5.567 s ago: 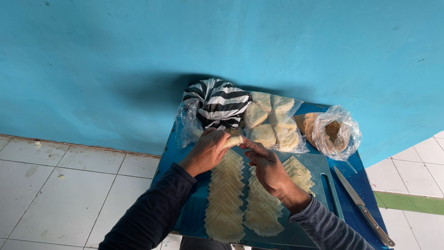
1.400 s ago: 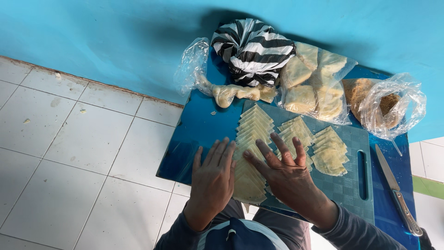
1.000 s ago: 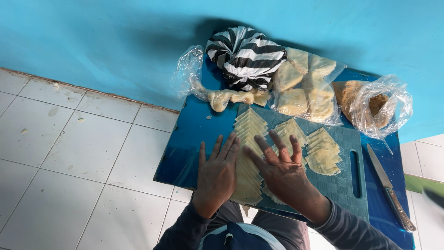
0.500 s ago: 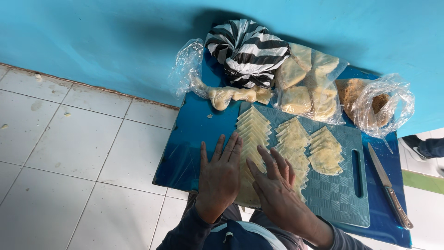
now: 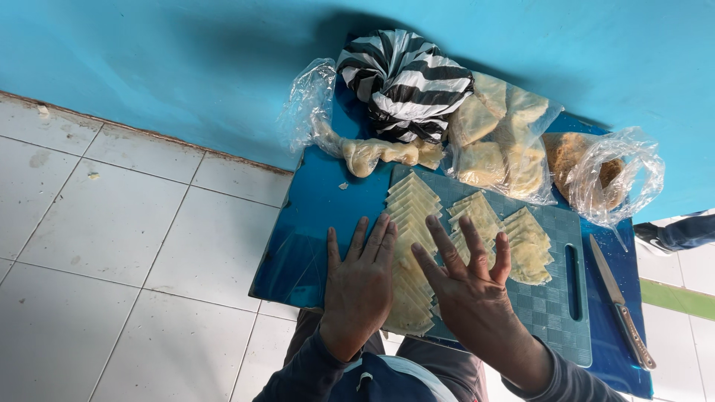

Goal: The person sits at a low table and folds filled pastry pouches by hand. They take a cut dough wrapper, add brown filling from a plastic bag onto it, fold the wrapper over the filling, and press the edges together, placing each finished pouch in rows on the cutting board with the others.

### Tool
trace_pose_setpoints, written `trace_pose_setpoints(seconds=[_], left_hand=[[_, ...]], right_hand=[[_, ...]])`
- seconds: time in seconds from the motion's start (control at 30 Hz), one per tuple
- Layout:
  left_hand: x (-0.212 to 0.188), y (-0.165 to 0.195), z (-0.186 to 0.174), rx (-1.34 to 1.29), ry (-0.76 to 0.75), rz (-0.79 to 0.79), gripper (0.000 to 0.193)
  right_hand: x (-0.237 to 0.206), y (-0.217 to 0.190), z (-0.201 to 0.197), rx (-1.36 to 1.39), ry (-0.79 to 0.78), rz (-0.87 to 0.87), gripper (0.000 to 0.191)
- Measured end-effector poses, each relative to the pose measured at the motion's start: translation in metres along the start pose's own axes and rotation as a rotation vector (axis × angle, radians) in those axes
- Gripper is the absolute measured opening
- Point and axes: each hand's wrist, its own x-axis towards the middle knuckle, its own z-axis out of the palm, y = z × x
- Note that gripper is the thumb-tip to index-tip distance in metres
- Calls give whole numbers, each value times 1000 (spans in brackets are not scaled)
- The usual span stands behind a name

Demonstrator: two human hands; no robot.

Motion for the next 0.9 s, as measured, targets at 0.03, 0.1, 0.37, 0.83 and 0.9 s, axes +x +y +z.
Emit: trace_pose_setpoints(seconds=[0.03, 0.1, 0.37, 0.83, 0.9], left_hand=[[0, 0, 0, -8, -2, 0, 64], [1, 0, 0, -22, -7, 0, 63], [0, -1, 2, -20, 3, 5, 64], [2, 0, 0, -81, -21, 5, 67], [1, 1, -1, -82, -31, 0, 68]], right_hand=[[2, 2, -2, 23, 3, 14, 71], [7, 12, -8, 73, -85, 38, 79], [-4, 31, 3, 517, -233, -60, 64], [22, 40, 31, -54, 82, -248, 94], [23, 45, 24, -182, 67, -263, 100]])
